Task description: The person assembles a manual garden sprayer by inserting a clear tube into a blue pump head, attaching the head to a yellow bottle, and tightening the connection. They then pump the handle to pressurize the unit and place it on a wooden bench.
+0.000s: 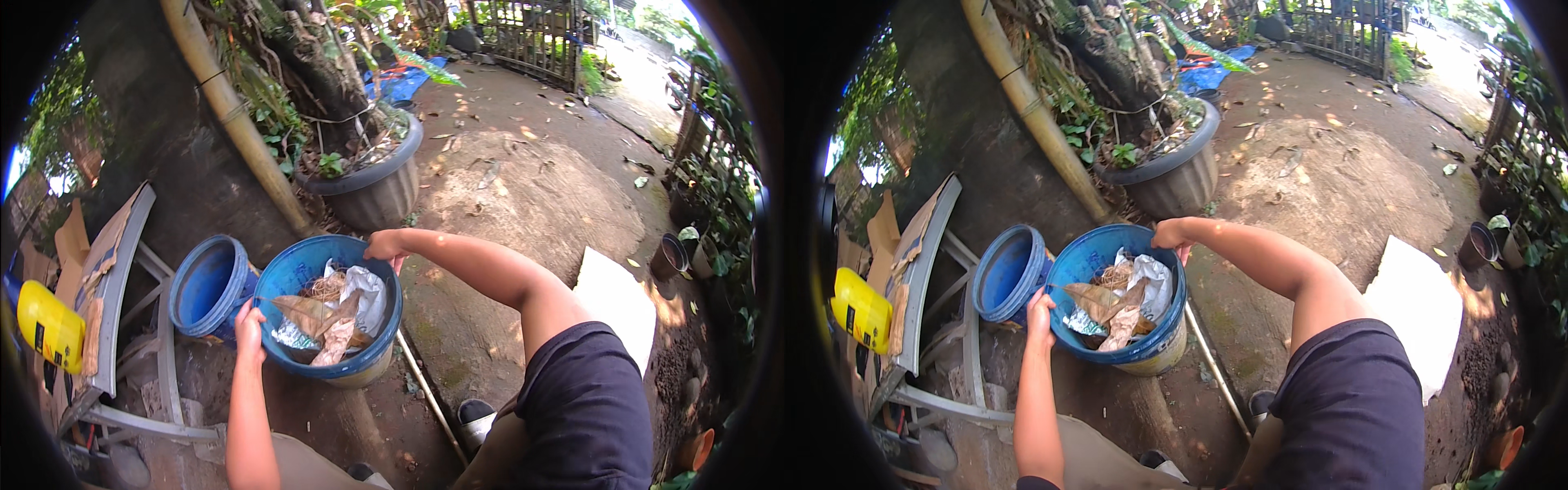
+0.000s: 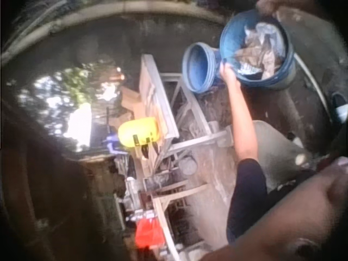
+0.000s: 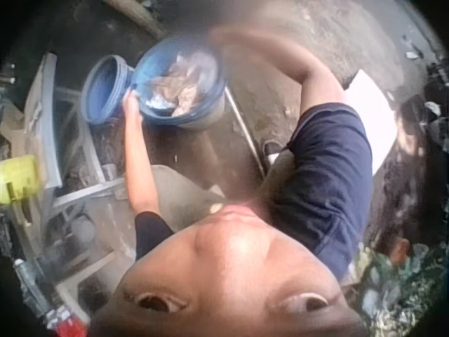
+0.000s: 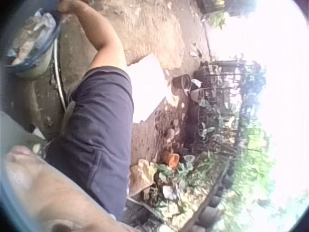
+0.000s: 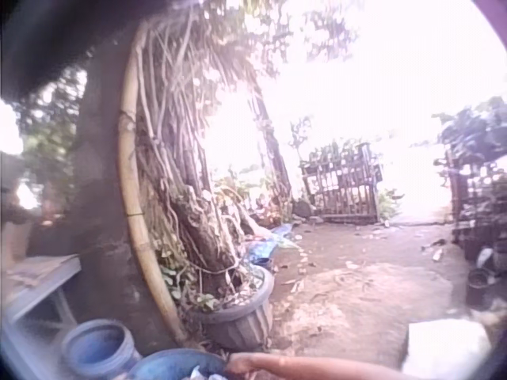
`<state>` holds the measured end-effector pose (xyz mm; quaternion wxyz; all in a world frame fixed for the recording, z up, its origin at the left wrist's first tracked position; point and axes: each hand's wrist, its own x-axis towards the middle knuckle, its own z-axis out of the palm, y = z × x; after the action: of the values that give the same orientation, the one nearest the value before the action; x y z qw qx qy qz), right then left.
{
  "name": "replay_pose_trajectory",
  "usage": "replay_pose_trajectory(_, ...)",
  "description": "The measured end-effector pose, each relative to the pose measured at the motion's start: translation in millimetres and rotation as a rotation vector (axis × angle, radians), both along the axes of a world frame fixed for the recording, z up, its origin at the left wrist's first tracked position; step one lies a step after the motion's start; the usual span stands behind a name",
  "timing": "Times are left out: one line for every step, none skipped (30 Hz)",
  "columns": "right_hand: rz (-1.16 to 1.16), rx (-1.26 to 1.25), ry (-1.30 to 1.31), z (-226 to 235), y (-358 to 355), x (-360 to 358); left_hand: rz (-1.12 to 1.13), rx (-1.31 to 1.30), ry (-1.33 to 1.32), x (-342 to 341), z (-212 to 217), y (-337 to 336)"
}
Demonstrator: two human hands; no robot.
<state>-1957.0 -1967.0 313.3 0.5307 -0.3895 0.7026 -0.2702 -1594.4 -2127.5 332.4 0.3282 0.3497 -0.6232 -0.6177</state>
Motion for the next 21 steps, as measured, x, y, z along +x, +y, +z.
replay_pose_trajectory(-0.004, -0.053, 0.052, 9.1, 5.8, 10.7, 0.04, -0.058, -0.03, 3.1, 5.8, 4.3)
replay_pose_trajectory(-0.048, 0.007, 0.089, -1.4, 12.1, 1.3, 0.032, -0.085, -0.014, -9.3, 4.2, 9.3)
replay_pose_trajectory(-0.091, 0.069, 0.127, -9.3, 19.6, -12.4, 0.025, -0.109, 0.004, -23.4, 2.0, 14.7)
replay_pose_trajectory(-0.097, 0.064, 0.105, -3.9, 29.1, -3.0, 0.053, -0.14, -0.007, -18.0, -2.2, 14.5)
replay_pose_trajectory(-0.085, 0.052, 0.078, 17.3, 44.6, 16.4, 0.059, -0.172, 0.003, -9.0, 2.4, 18.3)
replay_pose_trajectory(-0.095, 0.046, 0.07, 43.5, 65.8, 21.9, 0.044, -0.199, 0.034, -18.9, 16.3, 35.5)
replay_pose_trajectory(-0.11, 0.01, 0.117, 57.0, 75.0, 18.0, 0.024, -0.22, 0.071, -29.3, 27.1, 49.3)
replay_pose_trajectory(-0.126, -0.027, 0.171, 71.8, 81.8, 9.9, 0.003, -0.228, 0.084, -34.8, 36.9, 57.8)
replay_pose_trajectory(-0.138, -0.065, 0.222, 85.4, 86.7, 0.8, 0.013, -0.196, 0.107, -38.6, 38.6, 55.2)
replay_pose_trajectory(-0.174, -0.121, 0.388, 99.7, 86.5, -9.4, 0.027, -0.152, 0.154, -46.2, 46.6, 63.5)
replay_pose_trajectory(-0.214, -0.176, 0.55, 116.1, 87.0, -18.9, 0.036, -0.108, 0.195, -57.5, 54.4, 73.0)
replay_pose_trajectory(-0.206, -0.195, 0.681, 132.9, 90.9, -31.3, 0.025, -0.068, 0.237, -73.4, 53.9, 78.7)
replay_pose_trajectory(-0.2, -0.22, 0.801, 145.2, 95.0, -42.7, 0.015, -0.035, 0.266, -87.7, 55.4, 86.3)
replay_pose_trajectory(-0.224, -0.249, 0.902, 145.3, 97.7, -58.5, -0.005, 0.004, 0.296, -105.1, 52.8, 96.2)
replay_pose_trajectory(-0.249, -0.277, 1.003, 141.9, 99.2, -75.1, 0.036, 0.009, 0.288, -124.3, 46.7, 107.7)
replay_pose_trajectory(-0.262, -0.232, 1.011, 136.8, 99.8, -93.6, 0.019, 0.024, 0.284, -145.0, 39.0, 119.2)
replay_pose_trajectory(-0.283, -0.228, 1.018, 125.4, 100.8, -112.4, 0.0, 0.041, 0.279, -164.8, 28.5, 127.3)
replay_pose_trajectory(-0.303, -0.228, 1.021, 111.6, 100.8, -131.3, -0.018, 0.079, 0.292, -183.0, 11.7, 125.3)
replay_pose_trajectory(-0.322, -0.218, 1.019, 96.4, 102.8, -145.6, -0.08, 0.121, 0.243, -197.3, -5.0, 122.0)
replay_pose_trajectory(-0.438, -0.187, 0.982, 81.2, 103.2, -156.2, -0.127, 0.029, 0.229, -215.5, -19.4, 116.6)
replay_pose_trajectory(-0.563, -0.228, 0.901, 64.7, 108.0, -166.4, -0.172, -0.055, 0.209, -231.4, -31.7, 115.1)
